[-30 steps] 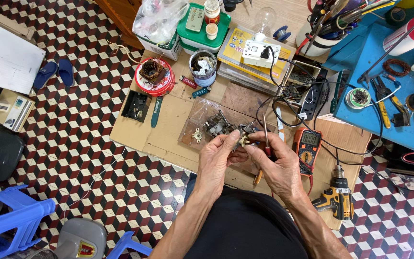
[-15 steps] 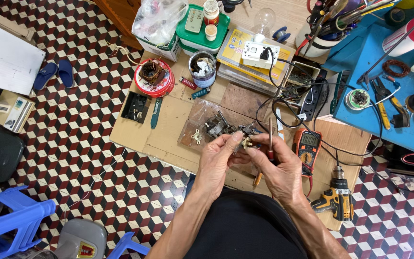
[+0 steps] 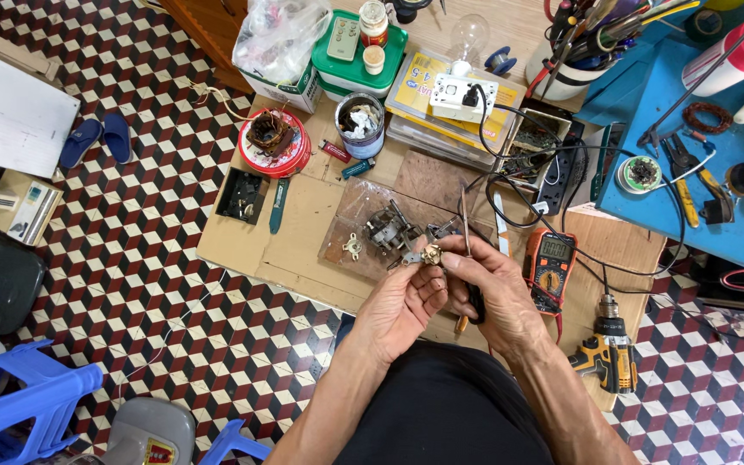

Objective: The person disassembles a small electric motor, cleans internal components with a cloth, and reassembles the unit. They use a cordless drill to tighten a screw on the motor housing and test the assembly by rotating the shaft.

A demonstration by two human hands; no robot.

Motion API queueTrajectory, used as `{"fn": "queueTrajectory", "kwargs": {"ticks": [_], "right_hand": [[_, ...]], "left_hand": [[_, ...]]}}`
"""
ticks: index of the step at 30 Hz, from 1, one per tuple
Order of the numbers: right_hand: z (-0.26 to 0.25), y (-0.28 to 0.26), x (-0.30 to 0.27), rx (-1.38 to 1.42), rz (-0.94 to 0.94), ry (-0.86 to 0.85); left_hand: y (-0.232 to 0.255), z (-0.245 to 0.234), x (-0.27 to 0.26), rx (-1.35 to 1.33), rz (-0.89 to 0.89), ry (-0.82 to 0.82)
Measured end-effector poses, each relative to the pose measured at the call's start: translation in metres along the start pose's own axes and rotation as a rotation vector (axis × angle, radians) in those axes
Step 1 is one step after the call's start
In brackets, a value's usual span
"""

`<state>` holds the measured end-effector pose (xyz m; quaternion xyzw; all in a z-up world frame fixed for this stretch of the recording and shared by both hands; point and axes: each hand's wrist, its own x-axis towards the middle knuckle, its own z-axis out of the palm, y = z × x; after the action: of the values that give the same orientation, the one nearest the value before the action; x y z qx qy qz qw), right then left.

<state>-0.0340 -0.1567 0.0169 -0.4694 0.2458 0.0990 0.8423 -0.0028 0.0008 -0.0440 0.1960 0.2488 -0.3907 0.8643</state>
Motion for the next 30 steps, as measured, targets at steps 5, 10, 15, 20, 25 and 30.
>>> {"fn": "queueTrajectory", "kwargs": {"ticks": [5,10,15,20,25,30], "right_hand": [[-0.002,0.003,0.002,0.031,0.014,0.003],[-0.004,0.007,0.002,0.047,0.001,-0.004],[-0.003,0.009,0.000,0.077,-0.004,-0.011],[0.000,0.011,-0.002,0.117,0.019,0.016],[0.002,0.012,-0.003,0.180,0.039,0.054],[0.001,0.014,-0.004,0.112,-0.014,0.039]], "left_hand": [[-0.002,-0.004,0.002,-0.033,-0.018,0.010],[-0.003,-0.008,0.005,-0.029,-0.019,-0.018],[-0.007,-0.019,0.005,-0.030,-0.038,-0.039],[-0.010,-0.022,0.006,-0.079,-0.076,-0.027],[-0.012,-0.019,0.003,-0.029,-0.099,-0.029],[-0.014,-0.021,0.005,-0.083,-0.093,-0.028]]}}
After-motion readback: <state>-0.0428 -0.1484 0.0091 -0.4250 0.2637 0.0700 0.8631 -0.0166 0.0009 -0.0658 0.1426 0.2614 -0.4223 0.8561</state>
